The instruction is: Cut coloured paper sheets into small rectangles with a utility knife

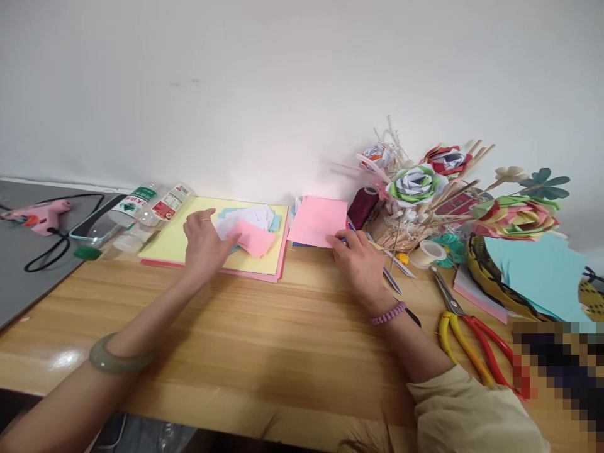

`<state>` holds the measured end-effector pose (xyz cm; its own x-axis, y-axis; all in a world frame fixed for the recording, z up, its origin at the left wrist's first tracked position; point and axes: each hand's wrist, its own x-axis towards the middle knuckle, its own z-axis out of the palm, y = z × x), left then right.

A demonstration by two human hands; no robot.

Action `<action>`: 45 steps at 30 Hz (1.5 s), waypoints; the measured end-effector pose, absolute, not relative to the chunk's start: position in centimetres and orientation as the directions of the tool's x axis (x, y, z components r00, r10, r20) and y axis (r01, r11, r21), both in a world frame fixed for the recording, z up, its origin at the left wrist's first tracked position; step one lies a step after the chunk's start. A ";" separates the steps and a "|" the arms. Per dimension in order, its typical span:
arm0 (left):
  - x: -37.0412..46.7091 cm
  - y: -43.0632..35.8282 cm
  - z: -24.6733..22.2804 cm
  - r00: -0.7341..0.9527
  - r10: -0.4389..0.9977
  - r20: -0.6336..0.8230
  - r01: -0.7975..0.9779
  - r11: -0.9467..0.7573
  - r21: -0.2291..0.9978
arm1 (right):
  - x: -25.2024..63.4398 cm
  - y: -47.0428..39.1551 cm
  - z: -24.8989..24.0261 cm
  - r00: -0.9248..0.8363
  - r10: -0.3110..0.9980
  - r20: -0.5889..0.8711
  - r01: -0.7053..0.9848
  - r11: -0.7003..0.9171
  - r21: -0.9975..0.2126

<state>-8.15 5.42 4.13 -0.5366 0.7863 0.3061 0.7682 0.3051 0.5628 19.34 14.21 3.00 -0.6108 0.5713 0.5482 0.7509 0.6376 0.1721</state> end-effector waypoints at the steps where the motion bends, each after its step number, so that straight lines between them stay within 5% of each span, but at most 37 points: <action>1: -7.6 5.2 4.1 -0.480 0.797 0.368 0.806 0.235 0.543 | 19.5 14.1 3.0 -0.607 0.556 0.567 0.745 0.647 0.163; 6: -3.4 4.4 3.9 0.154 0.720 0.676 0.895 -0.393 0.214 | 20.6 12.3 2.8 -0.643 0.433 0.631 0.637 0.760 0.128; 9: -1.1 3.9 3.3 0.394 0.641 0.659 0.832 -0.554 0.040 | 21.9 9.9 2.9 -0.686 0.374 0.625 0.541 0.836 0.094; 12: 0.2 3.2 2.4 0.497 0.589 0.637 0.762 -0.647 0.004 | 23.2 7.1 3.0 -0.728 0.374 0.574 0.475 0.880 0.029; 15: 1.0 1.6 1.7 0.512 0.610 0.605 0.714 -0.694 0.095 | 24.4 4.5 2.9 -0.742 0.434 0.510 0.475 0.878 -0.056; 21: 2.2 -2.5 0.9 0.388 0.820 0.421 0.682 -0.563 0.467 | 26.1 0.3 2.0 -0.688 0.613 0.388 0.531 0.790 -0.308; 26: 2.8 -3.8 1.2 0.178 0.978 0.112 0.638 -0.202 0.743 | 26.3 -1.5 1.6 -0.516 0.818 0.256 0.583 0.554 -0.595; 30: 3.0 -3.8 1.1 -0.034 0.998 -0.049 0.640 0.060 0.766 | 25.5 -2.0 0.2 -0.251 0.956 0.152 0.681 0.286 -0.674; 34: 3.1 -3.3 1.1 -0.070 0.983 -0.172 0.601 0.179 0.779 | 24.6 -2.4 -1.2 -0.076 0.986 0.150 0.756 0.155 -0.636; 45: 3.3 -1.1 2.5 -0.014 0.957 -0.289 0.772 0.193 0.606 | 23.6 -2.2 0.0 -0.129 0.952 0.278 0.885 0.237 -0.402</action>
